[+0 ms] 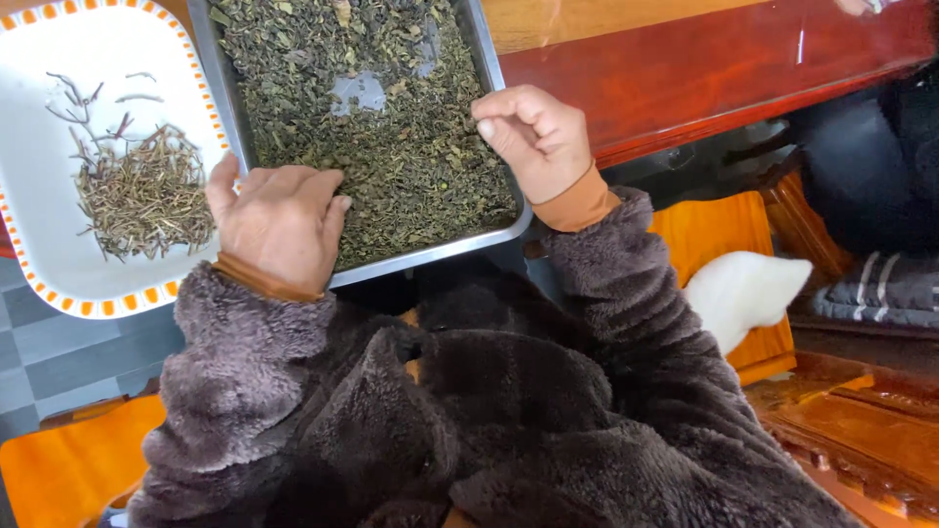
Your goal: Sorting dried tea leaves by picking out stems and debris and placing them in a separate bowl
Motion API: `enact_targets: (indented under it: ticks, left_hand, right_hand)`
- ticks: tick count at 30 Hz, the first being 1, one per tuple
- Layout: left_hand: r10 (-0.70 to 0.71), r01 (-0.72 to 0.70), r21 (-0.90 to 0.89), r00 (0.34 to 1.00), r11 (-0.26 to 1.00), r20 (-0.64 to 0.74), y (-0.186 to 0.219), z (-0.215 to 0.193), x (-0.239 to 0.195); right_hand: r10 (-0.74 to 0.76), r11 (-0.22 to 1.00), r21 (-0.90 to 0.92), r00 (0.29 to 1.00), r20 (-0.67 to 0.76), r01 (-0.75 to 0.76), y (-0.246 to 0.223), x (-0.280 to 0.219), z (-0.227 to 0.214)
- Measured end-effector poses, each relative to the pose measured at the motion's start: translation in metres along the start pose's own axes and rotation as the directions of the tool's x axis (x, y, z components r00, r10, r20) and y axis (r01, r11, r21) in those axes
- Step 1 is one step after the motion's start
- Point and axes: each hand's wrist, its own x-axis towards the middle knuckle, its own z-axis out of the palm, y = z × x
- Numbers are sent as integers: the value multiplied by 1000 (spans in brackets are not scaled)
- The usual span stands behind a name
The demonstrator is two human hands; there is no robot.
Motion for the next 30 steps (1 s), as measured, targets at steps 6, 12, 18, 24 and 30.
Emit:
enact_targets:
  ticks: [6, 12, 18, 24, 30]
  left_hand:
    - [80, -87, -108, 994, 990, -68, 10, -6, 23]
    - [-15, -27, 269, 989, 963, 150, 30, 4, 46]
    - [25, -7, 404, 999, 915, -40, 15, 42, 24]
    - [26, -39, 94, 991, 995, 134, 12, 34, 30]
    - [20, -19, -8, 997, 1000, 77, 4, 34, 14]
  right_hand:
    - [-144, 966, -216, 990, -3, 141, -1, -3, 11]
    - [-81, 978, -195, 997, -5, 79, 0, -10, 8]
    - [-132, 962, -239, 991, 6, 129, 6, -16, 10]
    - [-146, 959, -240, 989, 31, 149, 6, -17, 8]
    - [-131, 987, -106, 990, -50, 125, 18, -20, 12]
